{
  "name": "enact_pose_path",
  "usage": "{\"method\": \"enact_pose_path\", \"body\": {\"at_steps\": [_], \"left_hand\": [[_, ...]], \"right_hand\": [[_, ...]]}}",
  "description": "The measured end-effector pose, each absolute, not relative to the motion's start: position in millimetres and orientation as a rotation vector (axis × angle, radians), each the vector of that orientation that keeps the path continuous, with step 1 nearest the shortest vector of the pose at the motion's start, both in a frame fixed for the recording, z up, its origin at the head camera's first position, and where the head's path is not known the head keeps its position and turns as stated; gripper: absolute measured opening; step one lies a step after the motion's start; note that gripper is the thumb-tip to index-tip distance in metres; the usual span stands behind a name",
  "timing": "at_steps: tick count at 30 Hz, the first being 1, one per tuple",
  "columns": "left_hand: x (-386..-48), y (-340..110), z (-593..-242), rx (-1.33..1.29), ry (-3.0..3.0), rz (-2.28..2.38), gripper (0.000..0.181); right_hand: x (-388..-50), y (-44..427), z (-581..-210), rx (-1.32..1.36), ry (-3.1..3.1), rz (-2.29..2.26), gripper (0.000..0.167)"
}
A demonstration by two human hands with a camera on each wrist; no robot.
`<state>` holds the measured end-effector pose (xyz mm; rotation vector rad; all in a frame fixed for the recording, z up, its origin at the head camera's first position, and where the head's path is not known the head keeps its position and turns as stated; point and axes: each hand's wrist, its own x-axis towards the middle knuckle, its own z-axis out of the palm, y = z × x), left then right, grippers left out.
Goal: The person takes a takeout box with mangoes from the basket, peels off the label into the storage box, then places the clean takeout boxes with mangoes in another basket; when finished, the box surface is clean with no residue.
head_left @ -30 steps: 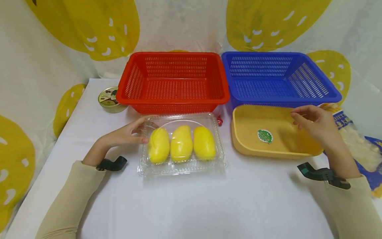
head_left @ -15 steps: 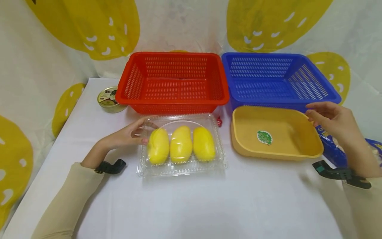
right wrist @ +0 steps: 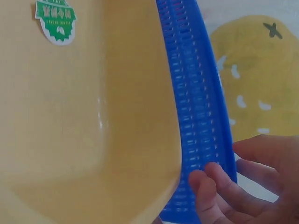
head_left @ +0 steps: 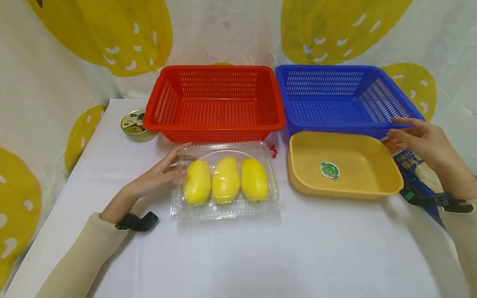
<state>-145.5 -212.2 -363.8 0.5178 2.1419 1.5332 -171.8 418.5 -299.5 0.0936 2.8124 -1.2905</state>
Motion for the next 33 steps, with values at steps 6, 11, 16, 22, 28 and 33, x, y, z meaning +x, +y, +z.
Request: {"method": "enact_pose_path", "body": {"at_steps": [6, 11, 16, 22, 28, 33], "left_hand": [[-143, -208, -362, 0.472, 2.192, 1.593, 0.062], [-142, -205, -362, 0.474, 2.181, 1.636, 0.059], [-142, -203, -363, 0.472, 2.175, 1.658, 0.059], [-141, -203, -362, 0.464, 2.130, 1.710, 0.058], [-140, -202, -360, 0.495, 2.070, 1.768, 0.060], [-139, -201, -357, 0.501, 2.076, 1.766, 0.062]], "right_hand": [[-181, 423, -300, 0.199, 2.726, -1.298, 0.062], [-182, 425, -298, 0.289, 2.433, -1.718, 0.016], [-184, 424, -294, 0.380, 2.156, -2.038, 0.018], [-187, 425, -295, 0.428, 2.161, -2.023, 0.016], [-188, 425, -297, 0.434, 2.173, -2.026, 0.015], [-188, 423, -297, 0.452, 2.206, -1.998, 0.013]]}}
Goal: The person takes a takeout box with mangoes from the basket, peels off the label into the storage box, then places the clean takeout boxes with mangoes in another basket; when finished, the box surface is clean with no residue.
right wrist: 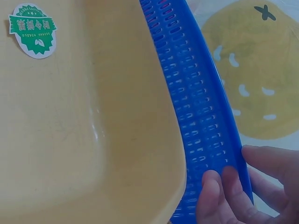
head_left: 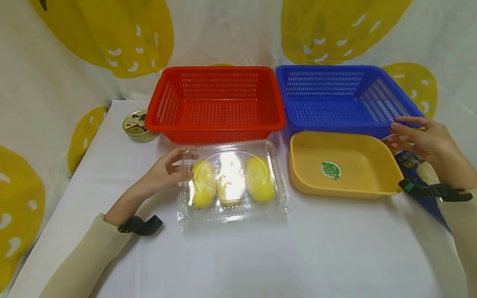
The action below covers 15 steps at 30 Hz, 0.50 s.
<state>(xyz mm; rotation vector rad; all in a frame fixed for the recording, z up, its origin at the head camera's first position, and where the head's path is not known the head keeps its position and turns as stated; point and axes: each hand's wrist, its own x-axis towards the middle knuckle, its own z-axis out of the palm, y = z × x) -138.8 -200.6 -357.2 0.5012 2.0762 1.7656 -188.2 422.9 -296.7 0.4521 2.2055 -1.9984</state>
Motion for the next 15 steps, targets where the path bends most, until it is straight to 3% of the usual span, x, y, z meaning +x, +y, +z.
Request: {"method": "enact_pose_path", "body": {"at_steps": [15], "left_hand": [[-141, -187, -345, 0.632, 2.084, 1.764, 0.068]], "right_hand": [[-187, 423, -300, 0.448, 2.287, -1.938, 0.013]]}}
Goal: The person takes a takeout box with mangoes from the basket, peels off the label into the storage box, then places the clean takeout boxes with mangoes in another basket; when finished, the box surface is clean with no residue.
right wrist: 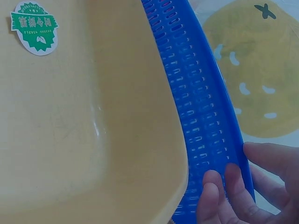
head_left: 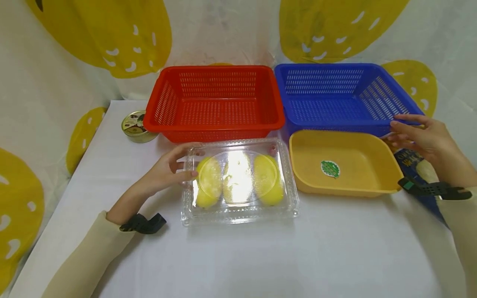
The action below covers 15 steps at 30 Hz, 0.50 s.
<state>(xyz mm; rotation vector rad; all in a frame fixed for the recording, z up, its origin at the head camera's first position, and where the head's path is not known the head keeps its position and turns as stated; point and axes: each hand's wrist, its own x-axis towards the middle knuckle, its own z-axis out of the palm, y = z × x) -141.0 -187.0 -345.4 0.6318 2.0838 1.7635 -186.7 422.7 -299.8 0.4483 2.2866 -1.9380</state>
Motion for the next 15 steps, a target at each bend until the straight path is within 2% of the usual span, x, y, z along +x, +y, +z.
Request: {"method": "enact_pose_path", "body": {"at_steps": [15], "left_hand": [[-151, -163, -327, 0.759, 2.105, 1.755, 0.071]], "right_hand": [[-183, 418, -299, 0.433, 2.171, -2.079, 0.017]]}}
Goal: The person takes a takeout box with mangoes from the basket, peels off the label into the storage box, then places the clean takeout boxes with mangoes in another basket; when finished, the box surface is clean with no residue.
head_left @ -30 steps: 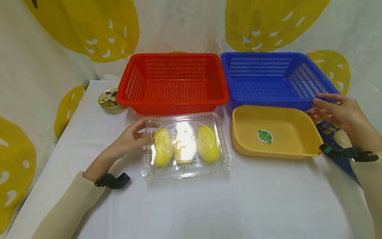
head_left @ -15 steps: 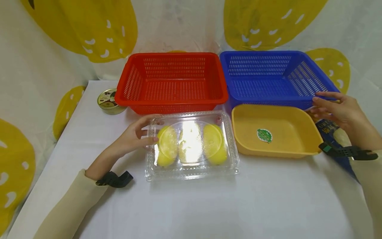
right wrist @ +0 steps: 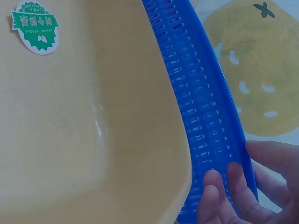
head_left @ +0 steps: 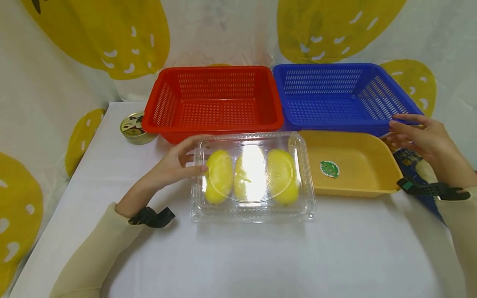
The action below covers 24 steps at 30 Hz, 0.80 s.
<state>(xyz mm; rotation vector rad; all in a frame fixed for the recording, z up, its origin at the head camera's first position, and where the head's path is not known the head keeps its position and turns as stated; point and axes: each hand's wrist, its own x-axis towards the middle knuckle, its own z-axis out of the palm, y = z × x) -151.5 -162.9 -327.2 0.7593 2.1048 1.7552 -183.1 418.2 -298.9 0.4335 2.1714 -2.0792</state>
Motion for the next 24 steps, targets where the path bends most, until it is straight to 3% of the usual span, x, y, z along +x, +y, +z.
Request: {"method": "enact_pose_path", "body": {"at_steps": [9, 14, 24], "left_hand": [[-160, -145, -320, 0.831, 2.122, 1.731, 0.070], [-166, -131, -315, 0.860, 2.114, 1.738, 0.068], [-188, -100, -306, 0.874, 2.117, 1.806, 0.065]], "right_hand": [[-183, 419, -301, 0.435, 2.253, -2.010, 0.013], [-184, 422, -305, 0.458, 2.356, -1.909, 0.022], [-182, 420, -305, 0.420, 2.149, -2.142, 0.015]]}}
